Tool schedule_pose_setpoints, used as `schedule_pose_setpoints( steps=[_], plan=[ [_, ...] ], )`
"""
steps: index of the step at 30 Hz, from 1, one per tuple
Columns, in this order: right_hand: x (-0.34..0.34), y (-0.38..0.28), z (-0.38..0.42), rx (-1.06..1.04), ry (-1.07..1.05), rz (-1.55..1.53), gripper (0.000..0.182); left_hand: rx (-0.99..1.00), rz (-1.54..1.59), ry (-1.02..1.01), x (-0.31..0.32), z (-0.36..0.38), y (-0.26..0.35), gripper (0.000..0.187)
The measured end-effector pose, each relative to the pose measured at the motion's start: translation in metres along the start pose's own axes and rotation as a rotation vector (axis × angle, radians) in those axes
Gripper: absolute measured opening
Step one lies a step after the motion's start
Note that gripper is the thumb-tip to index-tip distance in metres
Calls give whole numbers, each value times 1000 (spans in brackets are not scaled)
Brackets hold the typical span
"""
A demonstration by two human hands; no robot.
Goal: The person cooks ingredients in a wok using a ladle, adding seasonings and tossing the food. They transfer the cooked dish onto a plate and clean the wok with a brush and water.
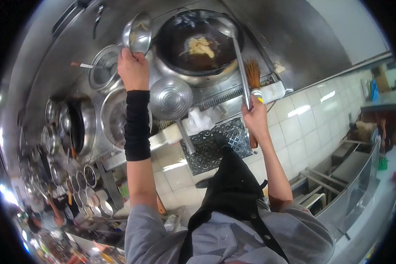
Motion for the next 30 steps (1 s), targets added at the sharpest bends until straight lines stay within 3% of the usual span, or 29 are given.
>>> schedule_pose_setpoints(
  steps=[1,5,7,10,11,14,17,19,20,22,23,24,25,26,27,30],
  plan=[
    [-1,4,-8,-120,62,130,26,-74,-36,-62,32,-2,-12,12],
    [-9,16,-51,-127,-19,365,31,-248,-101,-377,169,21,-28,16],
    [0,22,-73,-159,-25,446,41,-37,-149,-634,251,70,-13,19],
    [3,29,-95,-204,-42,465,50,-202,-372,-597,281,74,-33,20],
    [-2,32,-96,-161,-51,463,49,-147,-417,-570,276,69,-44,21],
    [-14,40,-98,-74,-80,444,44,-175,-319,-543,251,48,-59,20],
    [-22,49,-98,-150,-53,376,40,-213,-238,-417,203,31,-55,22],
    [-28,51,-95,-73,-88,274,41,-261,-129,-259,155,23,-50,19],
    [-24,59,-92,-251,18,37,37,-295,-3,-209,127,24,-54,18],
    [-29,39,-79,277,-307,-273,34,-670,298,-205,65,47,-70,22],
    [-17,46,-72,334,-291,-484,36,-788,478,-144,20,57,-61,20],
    [-12,35,-63,317,-305,-702,21,-991,516,-113,-28,69,-55,18],
    [1,48,-64,533,-499,-1277,18,-1016,605,-80,-73,93,-62,17],
    [4,38,-59,540,-631,-1431,23,-1031,810,18,-128,106,-49,17],
    [12,22,-54,563,-738,-1580,32,-1094,750,87,-181,131,-52,18],
    [28,-20,-25,601,-837,-1510,32,-1166,600,413,-354,234,-42,19]
  ],
)
Point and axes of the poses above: each hand's wrist, its own z-axis away from the middle knuckle, its own x-axis out of the palm, y = z × x, the point moved 4 cm from there along -z, towards the middle knuckle, and after that the axes turned 7 degrees about z, right-handed, at the moved point
